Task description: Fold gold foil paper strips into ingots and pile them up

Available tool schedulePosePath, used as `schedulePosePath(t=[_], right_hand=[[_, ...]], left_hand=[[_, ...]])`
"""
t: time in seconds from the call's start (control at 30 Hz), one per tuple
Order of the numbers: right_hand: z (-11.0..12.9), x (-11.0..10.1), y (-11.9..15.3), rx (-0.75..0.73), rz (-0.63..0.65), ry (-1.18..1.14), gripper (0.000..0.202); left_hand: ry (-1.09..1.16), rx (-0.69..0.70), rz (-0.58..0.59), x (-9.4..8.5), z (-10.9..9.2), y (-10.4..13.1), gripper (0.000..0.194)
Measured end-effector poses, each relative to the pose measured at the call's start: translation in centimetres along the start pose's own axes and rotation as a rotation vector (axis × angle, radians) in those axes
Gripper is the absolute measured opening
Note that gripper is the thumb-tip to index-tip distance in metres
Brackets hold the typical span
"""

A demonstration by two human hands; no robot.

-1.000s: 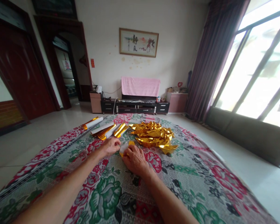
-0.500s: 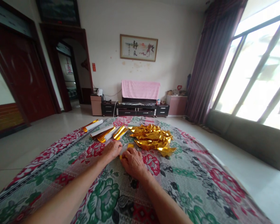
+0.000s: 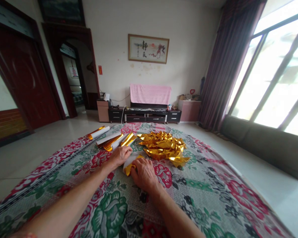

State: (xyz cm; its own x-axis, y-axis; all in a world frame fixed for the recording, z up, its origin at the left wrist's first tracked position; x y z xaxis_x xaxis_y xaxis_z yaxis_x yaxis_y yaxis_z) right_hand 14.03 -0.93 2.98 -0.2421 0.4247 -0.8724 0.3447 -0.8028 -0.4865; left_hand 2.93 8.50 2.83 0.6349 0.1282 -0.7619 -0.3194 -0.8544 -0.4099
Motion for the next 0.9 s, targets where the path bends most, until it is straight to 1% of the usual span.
schedulePosePath(t=[0.07, 0.13, 0.2, 0.27, 0.33, 0.43, 0.5, 0.73, 0.9], right_hand=[[0.2, 0.2, 0.0, -0.019, 0.003, 0.014, 0.015], [0.2, 0.4, 0.0, -0.023, -0.003, 0.018, 0.016], [0.2, 0.5, 0.0, -0.021, -0.010, 0.017, 0.016], [0.2, 0.5, 0.0, -0.026, -0.010, 0.016, 0.015], [0.3, 0.4, 0.0, -0.033, -0.008, 0.016, 0.014], [0.3, 0.2, 0.0, -0.033, -0.008, 0.018, 0.013], [0.3, 0.1, 0.0, -0.044, -0.012, 0.012, 0.013], [0.9, 0.2, -0.2, -0.145, -0.021, -0.031, 0.011], [1.5, 0.4, -0.2, -0.235, -0.011, -0.095, 0.015]], left_hand=[[0.061, -0.060, -0.126, -0.9, 0.7, 0.3, 0.027], [0.110, -0.157, -0.227, -1.8, 1.8, 1.0, 0.029], [0.161, -0.242, -0.259, -2.5, 2.6, 1.9, 0.029], [0.229, -0.244, -0.218, -2.9, 2.7, 2.7, 0.025], [0.303, -0.182, -0.122, -2.9, 1.9, 3.5, 0.018], [0.384, -0.126, 0.022, -2.5, 0.9, 4.4, 0.015], [0.397, -0.090, 0.070, -2.2, 0.5, 4.7, 0.015], [0.278, 0.163, 0.097, -1.3, -0.7, 5.1, 0.015], [0.275, 0.232, 0.129, -1.3, -1.4, 5.3, 0.022]])
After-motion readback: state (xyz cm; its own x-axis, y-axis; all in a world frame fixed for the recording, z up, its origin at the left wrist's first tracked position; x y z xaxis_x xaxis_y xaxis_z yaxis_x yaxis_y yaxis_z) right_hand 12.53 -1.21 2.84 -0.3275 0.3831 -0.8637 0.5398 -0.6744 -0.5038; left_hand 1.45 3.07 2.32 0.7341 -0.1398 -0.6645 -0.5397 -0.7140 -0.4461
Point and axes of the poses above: each hand's wrist, its own y-axis away from the middle knuckle, its own x-axis out of the palm, z = x × y, the point moved 7 cm from there along -y, towards the middle knuckle, and after that the axes turned 15 degrees about y, right-handed, at the moved point
